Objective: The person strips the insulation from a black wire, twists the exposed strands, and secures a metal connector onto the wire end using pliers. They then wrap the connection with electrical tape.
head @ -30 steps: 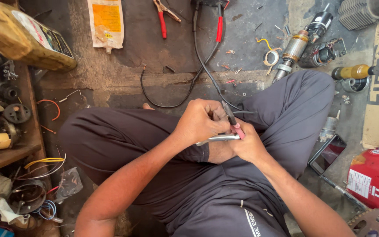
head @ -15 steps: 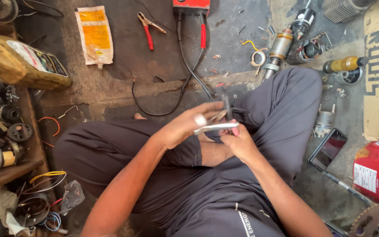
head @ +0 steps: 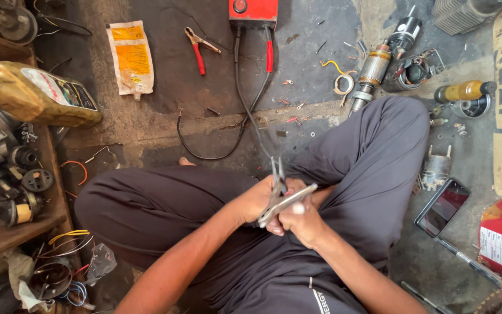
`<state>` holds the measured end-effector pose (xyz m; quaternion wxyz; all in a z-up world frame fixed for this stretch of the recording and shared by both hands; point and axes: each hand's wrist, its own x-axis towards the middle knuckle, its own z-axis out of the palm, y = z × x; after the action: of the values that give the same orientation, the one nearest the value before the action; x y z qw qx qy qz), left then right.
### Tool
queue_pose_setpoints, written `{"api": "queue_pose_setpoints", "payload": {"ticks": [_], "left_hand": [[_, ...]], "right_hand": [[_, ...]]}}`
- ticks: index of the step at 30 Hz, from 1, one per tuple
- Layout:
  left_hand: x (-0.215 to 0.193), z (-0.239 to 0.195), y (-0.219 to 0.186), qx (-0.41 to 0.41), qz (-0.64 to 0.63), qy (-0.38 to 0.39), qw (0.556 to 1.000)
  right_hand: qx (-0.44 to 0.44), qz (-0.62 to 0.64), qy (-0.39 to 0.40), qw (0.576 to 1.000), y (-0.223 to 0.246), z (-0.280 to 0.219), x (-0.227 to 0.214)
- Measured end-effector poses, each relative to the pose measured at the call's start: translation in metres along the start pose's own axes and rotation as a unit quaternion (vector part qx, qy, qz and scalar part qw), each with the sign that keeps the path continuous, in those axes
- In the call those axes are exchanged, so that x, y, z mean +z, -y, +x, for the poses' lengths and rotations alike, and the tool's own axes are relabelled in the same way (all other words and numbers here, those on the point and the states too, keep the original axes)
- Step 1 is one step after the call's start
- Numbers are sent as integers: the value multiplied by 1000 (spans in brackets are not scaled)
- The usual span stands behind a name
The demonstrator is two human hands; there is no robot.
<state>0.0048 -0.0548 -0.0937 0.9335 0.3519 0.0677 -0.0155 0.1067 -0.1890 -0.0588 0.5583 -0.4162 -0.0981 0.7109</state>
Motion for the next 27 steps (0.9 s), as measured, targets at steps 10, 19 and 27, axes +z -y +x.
{"api": "queue_pose_setpoints", "payload": {"ticks": [10,19,27], "left_hand": [[-18,13,68,100,107,33,989],[20,4,-23,-38,157,-142,977],[25,10,-41,106,60,-200,972]], "right_hand": [[58,-35,-45,997,-35,-8,-12],[83,57,-93,991,-19,2,-12],[-48,-417,-176,891,30,27,-24]]}}
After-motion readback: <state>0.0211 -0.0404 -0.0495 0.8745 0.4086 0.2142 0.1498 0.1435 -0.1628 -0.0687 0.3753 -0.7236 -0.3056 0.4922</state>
